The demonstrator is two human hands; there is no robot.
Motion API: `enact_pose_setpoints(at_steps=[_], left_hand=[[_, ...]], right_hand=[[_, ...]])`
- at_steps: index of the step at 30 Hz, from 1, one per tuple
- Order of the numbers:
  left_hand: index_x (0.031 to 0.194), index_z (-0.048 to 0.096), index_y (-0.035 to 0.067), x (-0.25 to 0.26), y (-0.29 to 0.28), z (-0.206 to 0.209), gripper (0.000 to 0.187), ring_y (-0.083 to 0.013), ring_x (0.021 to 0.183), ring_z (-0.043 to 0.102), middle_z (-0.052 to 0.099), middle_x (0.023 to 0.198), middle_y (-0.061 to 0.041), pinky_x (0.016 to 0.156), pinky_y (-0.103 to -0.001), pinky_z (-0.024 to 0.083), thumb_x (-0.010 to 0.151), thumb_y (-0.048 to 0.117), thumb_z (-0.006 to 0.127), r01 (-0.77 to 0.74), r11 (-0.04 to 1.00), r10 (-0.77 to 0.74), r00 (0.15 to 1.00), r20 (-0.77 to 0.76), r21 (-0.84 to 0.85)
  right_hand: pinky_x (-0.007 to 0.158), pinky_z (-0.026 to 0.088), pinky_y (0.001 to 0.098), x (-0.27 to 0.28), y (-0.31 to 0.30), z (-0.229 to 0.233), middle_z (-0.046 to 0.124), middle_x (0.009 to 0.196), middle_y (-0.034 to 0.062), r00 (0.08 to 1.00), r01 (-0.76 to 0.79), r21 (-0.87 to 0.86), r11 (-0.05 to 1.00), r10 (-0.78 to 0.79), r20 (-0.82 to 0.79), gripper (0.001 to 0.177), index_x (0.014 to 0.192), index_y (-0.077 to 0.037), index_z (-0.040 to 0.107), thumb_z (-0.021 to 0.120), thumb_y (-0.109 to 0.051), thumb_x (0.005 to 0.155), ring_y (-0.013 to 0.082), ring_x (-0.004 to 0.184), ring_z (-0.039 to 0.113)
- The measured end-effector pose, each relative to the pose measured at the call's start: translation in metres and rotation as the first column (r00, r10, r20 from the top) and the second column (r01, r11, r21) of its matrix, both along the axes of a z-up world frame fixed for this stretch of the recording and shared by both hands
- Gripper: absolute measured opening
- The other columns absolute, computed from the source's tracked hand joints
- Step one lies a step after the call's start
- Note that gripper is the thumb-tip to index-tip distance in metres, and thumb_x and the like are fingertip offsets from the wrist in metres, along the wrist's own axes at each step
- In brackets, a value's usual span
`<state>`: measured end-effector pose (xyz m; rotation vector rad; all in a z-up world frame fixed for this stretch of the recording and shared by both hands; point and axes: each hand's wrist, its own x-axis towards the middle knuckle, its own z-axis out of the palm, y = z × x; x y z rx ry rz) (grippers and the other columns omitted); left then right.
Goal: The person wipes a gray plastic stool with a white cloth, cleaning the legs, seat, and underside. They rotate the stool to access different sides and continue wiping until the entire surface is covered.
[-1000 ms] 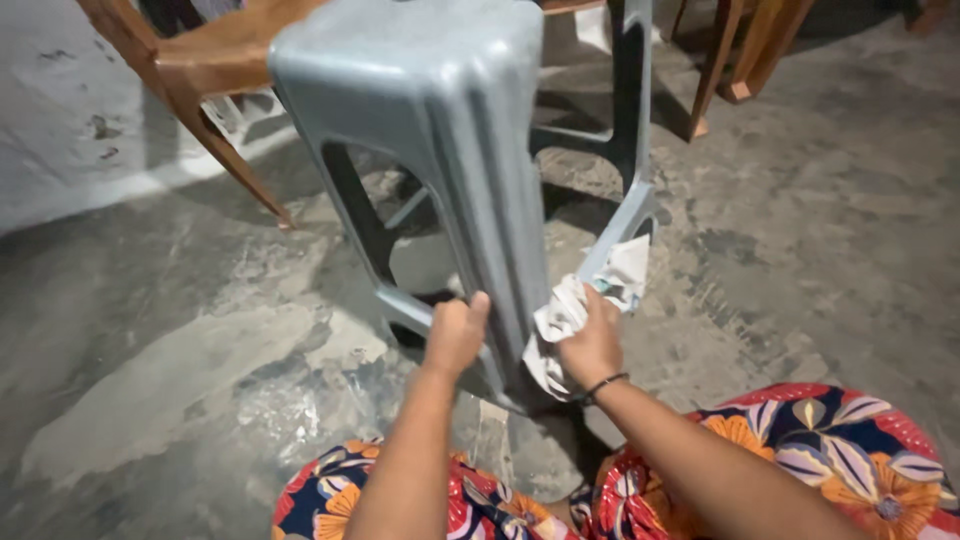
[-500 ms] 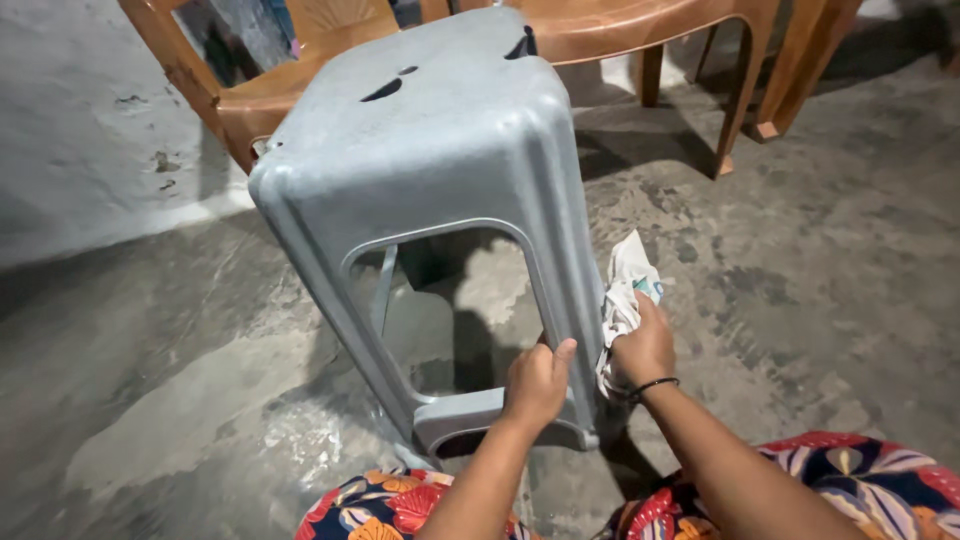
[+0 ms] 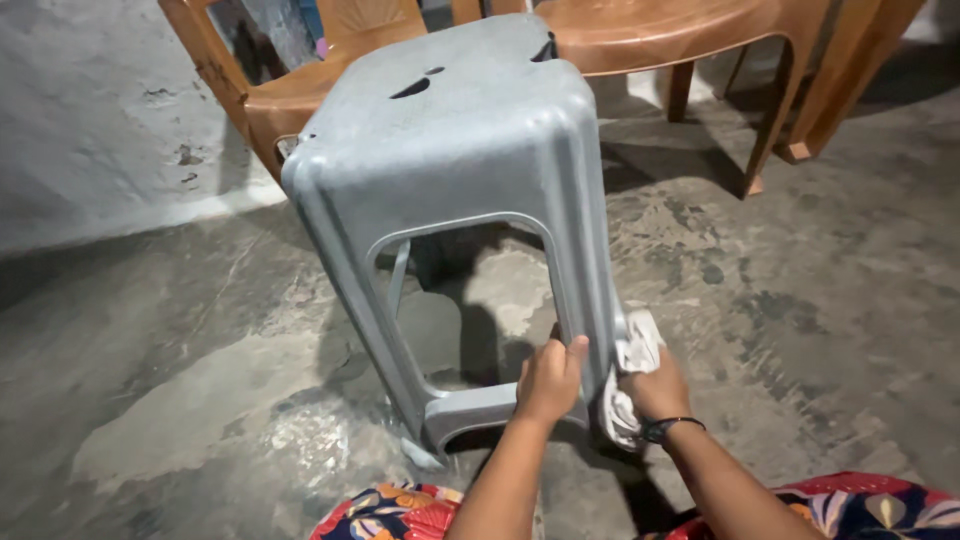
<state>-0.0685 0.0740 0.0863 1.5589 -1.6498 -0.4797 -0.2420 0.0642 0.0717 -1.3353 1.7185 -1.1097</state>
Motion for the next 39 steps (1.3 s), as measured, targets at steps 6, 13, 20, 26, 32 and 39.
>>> enact_pose_setpoints(at_steps=[6, 13, 20, 26, 32, 39], left_hand=[[0.112, 0.058, 0.006, 0.004, -0.049, -0.025, 0.065, -0.0391, 0.100, 0.065, 0.070, 0.110, -0.019, 0.089, -0.050, 0.048, 0.098, 0.064, 0.035, 0.223, 0.967, -0.109, 0.794, -0.598, 0.120], [0.145, 0.049, 0.012, 0.035, -0.059, -0.041, 0.085, -0.0220, 0.108, 0.068, 0.070, 0.128, -0.007, 0.095, -0.037, 0.051, 0.094, 0.074, 0.022, 0.418, 0.903, -0.019, 0.268, -0.963, 0.099], [0.090, 0.043, 0.021, 0.038, -0.091, -0.081, 0.052, -0.0116, 0.072, 0.050, 0.049, 0.084, 0.004, 0.066, -0.028, 0.043, 0.103, 0.070, 0.035, 0.405, 0.907, -0.190, 0.153, -0.970, -0.113], [0.076, 0.052, 0.020, 0.035, -0.082, -0.074, 0.054, -0.0104, 0.061, 0.049, 0.050, 0.069, 0.002, 0.060, -0.026, 0.041, 0.095, 0.069, 0.040, 0.317, 0.943, 0.010, 0.285, -0.959, 0.104], [0.080, 0.059, 0.011, 0.034, -0.055, -0.058, 0.047, -0.0093, 0.063, 0.049, 0.051, 0.070, 0.003, 0.062, -0.028, 0.046, 0.100, 0.052, 0.051, 0.044, 0.997, -0.072, 0.391, -0.917, -0.060], [0.077, 0.057, 0.006, 0.032, -0.059, -0.051, 0.054, -0.0108, 0.061, 0.050, 0.053, 0.068, 0.002, 0.056, -0.028, 0.040, 0.102, 0.054, 0.054, 0.077, 0.986, -0.166, 0.430, -0.887, -0.147]], right_hand=[[0.111, 0.048, 0.0419, 0.045, 0.013, 0.159, 0.054, 0.137, 0.0198, 0.990, -0.109, -0.712, 0.694, 0.009, -0.143, 0.073, 0.151, -0.007, 0.049, 0.075, -0.016, 0.084, 0.0362, 0.129, 0.057], [0.094, 0.052, 0.0519, 0.077, -0.003, 0.184, 0.045, 0.140, 0.0250, 0.801, -0.274, -0.745, 0.609, -0.284, -0.527, 0.086, 0.154, -0.012, 0.045, 0.076, -0.016, 0.075, 0.0488, 0.123, 0.052], [0.075, 0.058, 0.0497, 0.049, 0.027, 0.033, 0.048, 0.138, 0.0276, 0.603, -0.330, -0.373, 0.867, -0.111, -0.790, 0.076, 0.148, -0.022, 0.048, 0.066, -0.008, 0.075, 0.0466, 0.112, 0.056], [0.079, 0.058, 0.0483, 0.017, 0.035, 0.028, 0.054, 0.139, 0.0172, 0.692, -0.381, -0.161, 0.910, 0.166, -0.703, 0.081, 0.149, -0.025, 0.050, 0.073, -0.017, 0.071, 0.0397, 0.101, 0.065], [0.087, 0.058, 0.0432, -0.049, 0.011, 0.076, 0.070, 0.118, 0.0176, 0.820, -0.564, -0.451, 0.692, 0.405, -0.405, 0.065, 0.134, -0.004, 0.059, 0.077, -0.015, 0.072, 0.0324, 0.101, 0.072], [0.083, 0.058, 0.0397, -0.030, -0.006, 0.055, 0.074, 0.106, 0.0117, 0.882, -0.447, -0.087, 0.890, 0.455, 0.120, 0.064, 0.127, -0.003, 0.064, 0.079, -0.001, 0.065, 0.0261, 0.096, 0.070]])
